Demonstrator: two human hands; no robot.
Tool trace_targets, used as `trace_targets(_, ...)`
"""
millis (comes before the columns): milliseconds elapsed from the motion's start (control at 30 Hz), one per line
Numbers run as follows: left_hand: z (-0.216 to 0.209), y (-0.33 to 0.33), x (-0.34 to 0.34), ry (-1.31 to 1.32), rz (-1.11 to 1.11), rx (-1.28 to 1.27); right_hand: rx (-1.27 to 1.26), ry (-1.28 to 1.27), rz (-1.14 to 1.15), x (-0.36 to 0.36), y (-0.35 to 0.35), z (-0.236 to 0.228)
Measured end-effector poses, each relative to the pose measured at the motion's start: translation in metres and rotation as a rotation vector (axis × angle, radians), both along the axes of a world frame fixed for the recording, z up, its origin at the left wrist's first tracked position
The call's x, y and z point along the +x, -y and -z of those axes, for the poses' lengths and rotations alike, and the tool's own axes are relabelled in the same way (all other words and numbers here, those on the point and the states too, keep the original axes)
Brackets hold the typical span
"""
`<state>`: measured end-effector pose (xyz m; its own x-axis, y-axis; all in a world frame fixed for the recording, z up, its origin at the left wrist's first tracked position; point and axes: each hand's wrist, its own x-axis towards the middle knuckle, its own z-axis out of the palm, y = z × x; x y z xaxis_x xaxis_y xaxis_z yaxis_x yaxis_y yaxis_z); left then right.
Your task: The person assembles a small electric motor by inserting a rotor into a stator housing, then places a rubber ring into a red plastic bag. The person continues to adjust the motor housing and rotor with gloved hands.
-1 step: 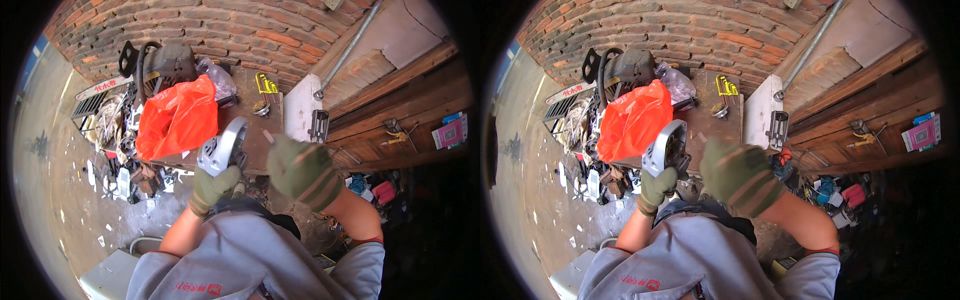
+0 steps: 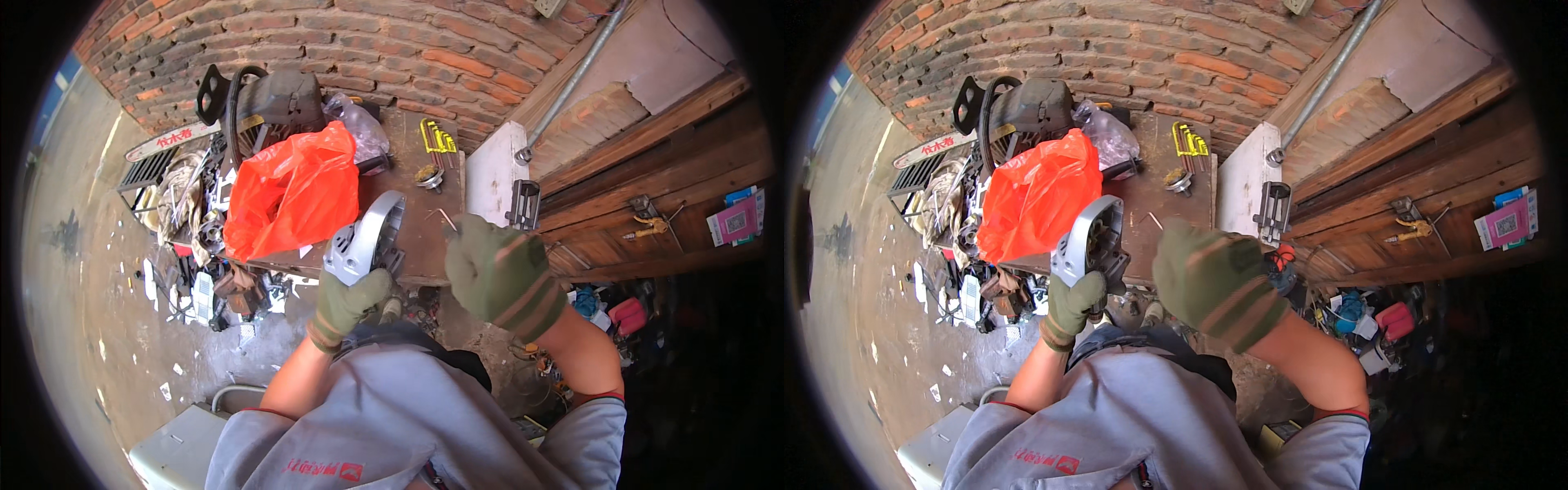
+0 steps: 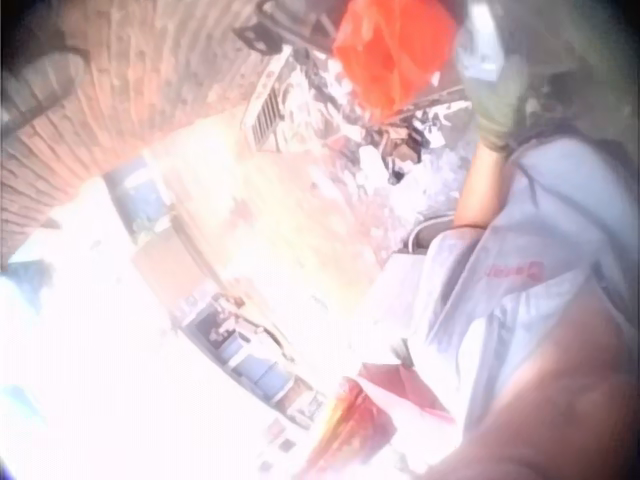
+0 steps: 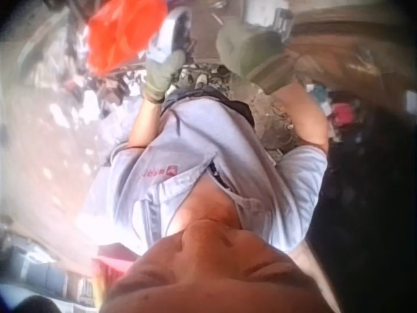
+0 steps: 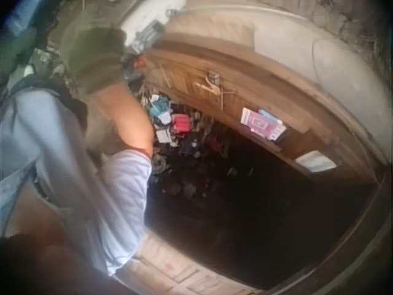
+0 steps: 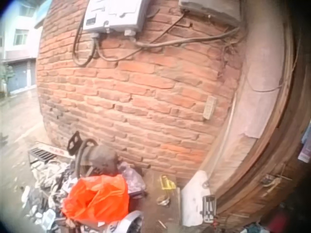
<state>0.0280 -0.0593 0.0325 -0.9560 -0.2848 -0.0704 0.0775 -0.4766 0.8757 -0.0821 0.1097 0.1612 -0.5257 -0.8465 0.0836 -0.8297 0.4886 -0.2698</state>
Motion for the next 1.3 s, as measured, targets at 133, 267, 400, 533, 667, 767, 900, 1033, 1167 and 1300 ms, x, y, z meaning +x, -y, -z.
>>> trace_targets(133, 0.024, 0.007, 0.011, -0.065, 0.099, 0.29, -0.072, 0.074, -0.014, -0.006, -0.012, 0.014)
trace_targets(267, 0.017, 0.003, 0.012, -0.06, 0.225, 0.446, -0.185, 0.104, -0.158, -0.014, -0.013, 0.018)
trace_targets(400, 0.016, 0.004, 0.009, -0.067, 0.31, 0.473, -0.1, 0.148, -0.19, -0.011, -0.013, 0.011)
trace_targets(533, 0.026, 0.011, 0.011, -0.04, 0.402, 0.469, -0.092, 0.107, -0.189, -0.007, -0.015, 0.008)
trace_targets(667, 0.025, 0.011, 0.012, -0.028, 0.449, 0.47, -0.036, 0.02, -0.228, -0.008, -0.014, 0.006)
trace_targets(767, 0.025, 0.013, 0.011, -0.024, 0.488, 0.485, 0.017, -0.102, -0.259, -0.007, -0.015, 0.004)
trace_targets(900, 0.02, 0.011, 0.009, -0.012, 0.472, 0.468, 0.066, -0.263, -0.251, 0.003, -0.019, 0.004)
trace_targets(1033, 0.002, 0.005, 0.009, 0.014, 0.457, 0.48, 0.077, -0.314, -0.264, 0.004, -0.025, 0.006)
trace_targets(1167, 0.004, 0.003, 0.006, 0.022, 0.504, 0.533, 0.088, -0.357, -0.355, -0.005, -0.029, 0.008)
trace_targets(1300, -0.024, -0.007, -0.002, -0.044, 0.368, 0.362, 0.167, -0.332, -0.356, -0.006, -0.029, 0.007)
